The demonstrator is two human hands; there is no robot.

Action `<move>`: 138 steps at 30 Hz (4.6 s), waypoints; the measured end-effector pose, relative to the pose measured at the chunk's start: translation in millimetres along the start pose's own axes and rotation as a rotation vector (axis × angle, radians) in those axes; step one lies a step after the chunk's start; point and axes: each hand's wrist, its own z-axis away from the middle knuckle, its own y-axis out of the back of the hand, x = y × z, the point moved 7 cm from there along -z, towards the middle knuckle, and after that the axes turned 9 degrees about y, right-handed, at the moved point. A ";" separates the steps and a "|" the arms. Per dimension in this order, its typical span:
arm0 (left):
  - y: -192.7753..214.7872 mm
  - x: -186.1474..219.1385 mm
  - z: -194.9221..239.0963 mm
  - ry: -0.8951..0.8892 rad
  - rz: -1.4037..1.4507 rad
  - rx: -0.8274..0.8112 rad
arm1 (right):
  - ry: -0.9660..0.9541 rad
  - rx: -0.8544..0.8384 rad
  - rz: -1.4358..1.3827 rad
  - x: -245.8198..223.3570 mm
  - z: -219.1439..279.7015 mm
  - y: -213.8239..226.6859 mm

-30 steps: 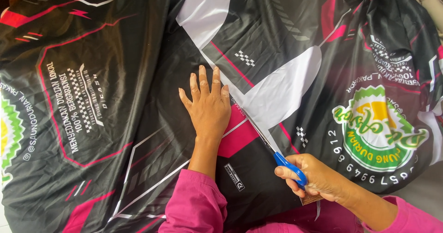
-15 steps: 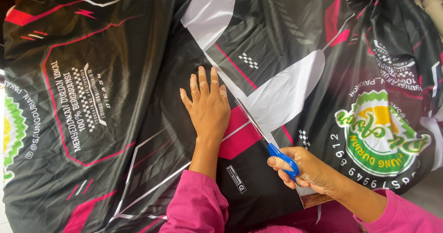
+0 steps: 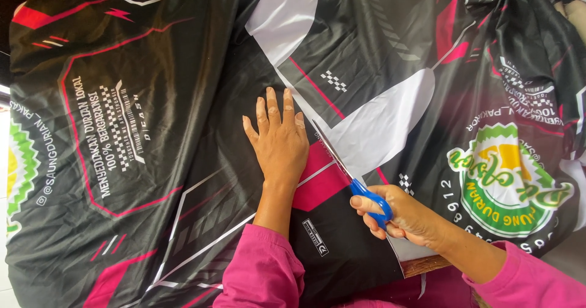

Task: A person uses scissors to cut out patterns from a large piece of printed fabric on a work table.

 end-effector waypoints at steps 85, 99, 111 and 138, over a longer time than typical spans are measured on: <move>-1.3 -6.1 -2.3 0.036 0.144 -0.027 | 0.181 0.022 -0.001 -43.5 -51.6 -12.7; 2.5 -9.4 -1.3 0.038 0.154 0.006 | 0.211 0.023 0.082 -47.2 -36.3 -12.9; 1.1 -11.9 -3.7 0.033 0.144 -0.029 | 0.464 0.878 0.850 40.4 40.1 156.0; 63.0 -112.4 213.7 -0.096 0.026 0.025 | 0.740 1.418 0.654 148.7 118.6 288.5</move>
